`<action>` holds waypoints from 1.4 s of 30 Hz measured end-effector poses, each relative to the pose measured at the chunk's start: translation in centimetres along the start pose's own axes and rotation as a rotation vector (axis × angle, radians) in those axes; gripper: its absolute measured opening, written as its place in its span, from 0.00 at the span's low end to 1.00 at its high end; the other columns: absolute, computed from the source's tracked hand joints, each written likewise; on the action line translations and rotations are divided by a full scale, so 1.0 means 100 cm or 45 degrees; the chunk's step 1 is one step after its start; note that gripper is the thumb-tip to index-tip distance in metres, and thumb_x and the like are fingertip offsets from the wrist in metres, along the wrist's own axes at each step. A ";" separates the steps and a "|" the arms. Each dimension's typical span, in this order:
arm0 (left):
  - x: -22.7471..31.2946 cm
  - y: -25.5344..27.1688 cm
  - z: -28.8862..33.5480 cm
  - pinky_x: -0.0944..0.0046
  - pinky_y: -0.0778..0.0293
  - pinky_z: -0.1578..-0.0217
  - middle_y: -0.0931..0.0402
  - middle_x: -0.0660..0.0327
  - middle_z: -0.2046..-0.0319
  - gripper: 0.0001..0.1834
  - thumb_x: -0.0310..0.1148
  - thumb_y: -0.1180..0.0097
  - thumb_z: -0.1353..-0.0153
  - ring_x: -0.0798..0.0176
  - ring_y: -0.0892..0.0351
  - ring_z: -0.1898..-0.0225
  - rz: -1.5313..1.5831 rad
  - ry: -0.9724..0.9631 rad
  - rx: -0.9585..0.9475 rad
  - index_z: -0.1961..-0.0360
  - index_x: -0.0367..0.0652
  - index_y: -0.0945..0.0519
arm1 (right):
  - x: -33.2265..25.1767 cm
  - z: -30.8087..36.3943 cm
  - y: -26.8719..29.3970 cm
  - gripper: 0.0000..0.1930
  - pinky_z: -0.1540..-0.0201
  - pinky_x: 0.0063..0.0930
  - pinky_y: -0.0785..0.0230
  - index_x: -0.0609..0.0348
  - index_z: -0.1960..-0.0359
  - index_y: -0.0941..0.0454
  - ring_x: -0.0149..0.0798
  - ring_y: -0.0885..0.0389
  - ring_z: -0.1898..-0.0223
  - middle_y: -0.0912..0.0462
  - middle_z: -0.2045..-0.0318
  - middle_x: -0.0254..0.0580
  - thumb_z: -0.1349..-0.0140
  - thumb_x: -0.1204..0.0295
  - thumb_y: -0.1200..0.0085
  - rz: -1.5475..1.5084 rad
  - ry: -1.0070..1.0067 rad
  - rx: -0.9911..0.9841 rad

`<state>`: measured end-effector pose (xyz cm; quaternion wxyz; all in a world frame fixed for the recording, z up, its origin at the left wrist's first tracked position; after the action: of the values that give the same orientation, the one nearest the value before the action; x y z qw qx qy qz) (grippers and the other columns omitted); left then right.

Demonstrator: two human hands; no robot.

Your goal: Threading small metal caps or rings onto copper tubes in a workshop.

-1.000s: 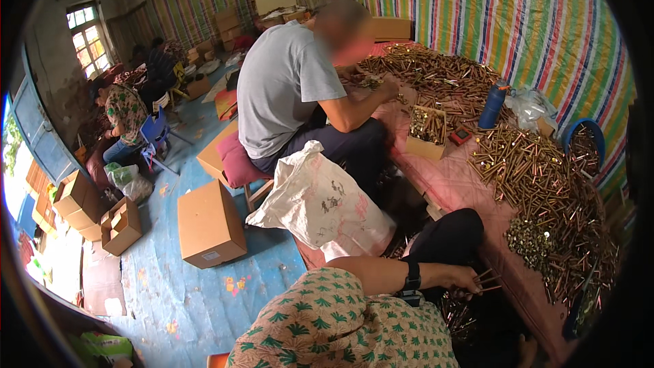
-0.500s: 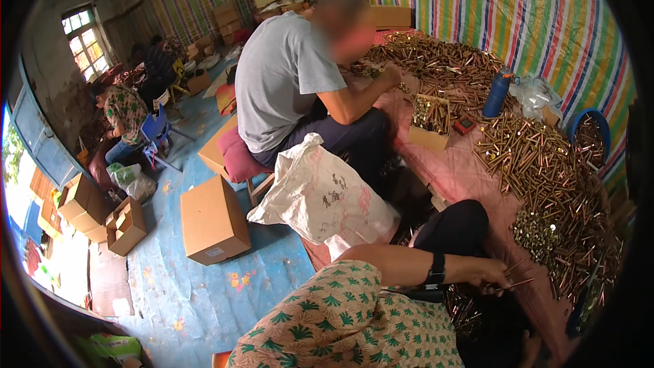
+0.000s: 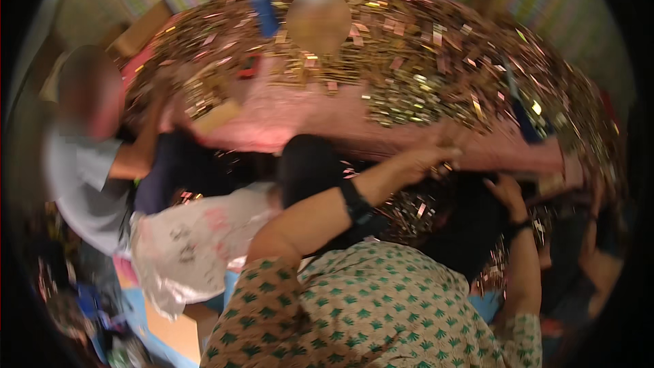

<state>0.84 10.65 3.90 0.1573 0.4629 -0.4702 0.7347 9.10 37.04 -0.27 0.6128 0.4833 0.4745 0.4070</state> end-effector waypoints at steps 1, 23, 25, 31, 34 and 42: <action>0.006 0.002 -0.003 0.76 0.40 0.87 0.25 0.64 0.77 0.12 0.34 0.43 0.41 0.75 0.33 0.84 0.031 -0.037 0.029 0.58 0.42 0.28 | -0.001 0.005 0.004 0.28 0.50 0.43 0.33 0.57 0.50 0.25 0.57 0.25 0.51 0.21 0.54 0.55 0.47 0.51 0.45 -0.006 -0.054 0.001; -0.005 0.066 -0.028 0.73 0.36 0.85 0.25 0.64 0.74 0.07 0.32 0.47 0.37 0.72 0.32 0.84 0.297 0.093 0.352 0.59 0.45 0.25 | -0.067 -0.031 0.076 0.10 0.61 0.30 0.29 0.63 0.61 0.21 0.44 0.20 0.65 0.18 0.67 0.48 0.44 0.73 0.44 -0.628 0.065 0.508; -0.001 0.061 -0.028 0.73 0.36 0.84 0.25 0.65 0.75 0.08 0.32 0.47 0.37 0.73 0.33 0.83 0.257 0.101 0.338 0.58 0.45 0.25 | -0.070 -0.049 0.068 0.09 0.61 0.30 0.29 0.63 0.62 0.21 0.44 0.20 0.65 0.18 0.68 0.48 0.45 0.75 0.45 -0.723 0.130 0.581; 0.005 0.069 -0.023 0.74 0.37 0.81 0.27 0.68 0.75 0.10 0.32 0.46 0.38 0.74 0.35 0.82 0.147 0.061 0.358 0.56 0.45 0.23 | -0.106 -0.080 0.046 0.08 0.61 0.33 0.28 0.63 0.64 0.22 0.46 0.20 0.65 0.19 0.68 0.49 0.48 0.80 0.44 -0.658 0.344 0.730; 0.008 0.073 -0.017 0.75 0.38 0.82 0.26 0.67 0.75 0.08 0.31 0.46 0.38 0.74 0.35 0.82 0.130 0.033 0.352 0.57 0.44 0.23 | -0.138 -0.088 0.042 0.11 0.62 0.33 0.29 0.63 0.63 0.23 0.48 0.22 0.66 0.21 0.69 0.48 0.50 0.80 0.43 -0.575 0.438 0.727; 0.002 0.069 -0.010 0.74 0.39 0.83 0.24 0.64 0.74 0.07 0.30 0.46 0.39 0.73 0.34 0.82 0.161 0.099 0.299 0.59 0.44 0.26 | -0.139 -0.112 0.020 0.14 0.57 0.39 0.32 0.64 0.61 0.23 0.53 0.25 0.63 0.25 0.68 0.52 0.52 0.80 0.42 -0.276 0.202 0.760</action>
<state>-4.43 7.93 0.20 0.0738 0.4188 -0.4028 0.8105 -4.91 26.46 3.35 0.4448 0.5552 0.6679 0.2188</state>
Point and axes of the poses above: each hand's wrist, its own z-axis away from the middle knuckle, its own y-axis out of the back of the hand, x = y × z, the point moved 7 cm from there along -z, towards the middle knuckle
